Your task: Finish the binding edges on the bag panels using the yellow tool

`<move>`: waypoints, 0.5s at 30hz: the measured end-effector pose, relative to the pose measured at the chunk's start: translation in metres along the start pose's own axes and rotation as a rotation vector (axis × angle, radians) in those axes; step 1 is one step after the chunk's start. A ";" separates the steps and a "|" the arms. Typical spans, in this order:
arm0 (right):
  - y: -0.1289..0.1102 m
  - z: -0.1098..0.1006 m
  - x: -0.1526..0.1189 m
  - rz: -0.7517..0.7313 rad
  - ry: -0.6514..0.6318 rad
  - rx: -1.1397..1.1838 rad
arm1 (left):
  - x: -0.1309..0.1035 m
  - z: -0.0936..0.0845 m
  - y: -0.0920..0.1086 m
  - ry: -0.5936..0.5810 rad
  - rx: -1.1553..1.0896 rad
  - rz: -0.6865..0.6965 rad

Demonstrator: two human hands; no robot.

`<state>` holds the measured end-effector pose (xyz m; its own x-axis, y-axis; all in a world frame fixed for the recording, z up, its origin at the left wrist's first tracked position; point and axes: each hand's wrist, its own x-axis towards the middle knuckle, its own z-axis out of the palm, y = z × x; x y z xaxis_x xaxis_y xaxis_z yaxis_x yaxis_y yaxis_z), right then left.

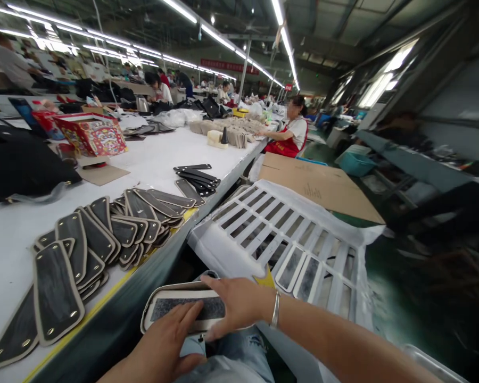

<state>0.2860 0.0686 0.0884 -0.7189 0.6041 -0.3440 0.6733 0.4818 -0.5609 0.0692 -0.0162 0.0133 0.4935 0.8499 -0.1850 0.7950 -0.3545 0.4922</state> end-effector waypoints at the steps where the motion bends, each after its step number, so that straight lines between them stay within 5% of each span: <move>1: 0.007 -0.010 -0.003 0.069 -0.007 0.268 | -0.001 0.000 0.000 -0.011 0.019 -0.005; 4: 0.030 -0.027 -0.018 0.354 0.024 0.898 | -0.002 -0.001 0.004 -0.025 0.070 -0.005; 6: 0.044 -0.021 -0.031 0.538 0.041 1.024 | 0.000 -0.004 0.011 -0.051 0.097 -0.017; 10: 0.061 0.015 -0.048 0.695 -0.031 0.717 | 0.013 -0.012 0.029 -0.183 0.164 -0.034; 15: 0.067 0.046 -0.048 0.625 -0.021 0.592 | 0.034 -0.016 0.044 -0.238 0.291 0.077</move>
<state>0.3579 0.0425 0.0329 -0.2532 0.6338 -0.7309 0.7496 -0.3490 -0.5623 0.1154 0.0027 0.0421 0.5966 0.7141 -0.3662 0.8024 -0.5387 0.2569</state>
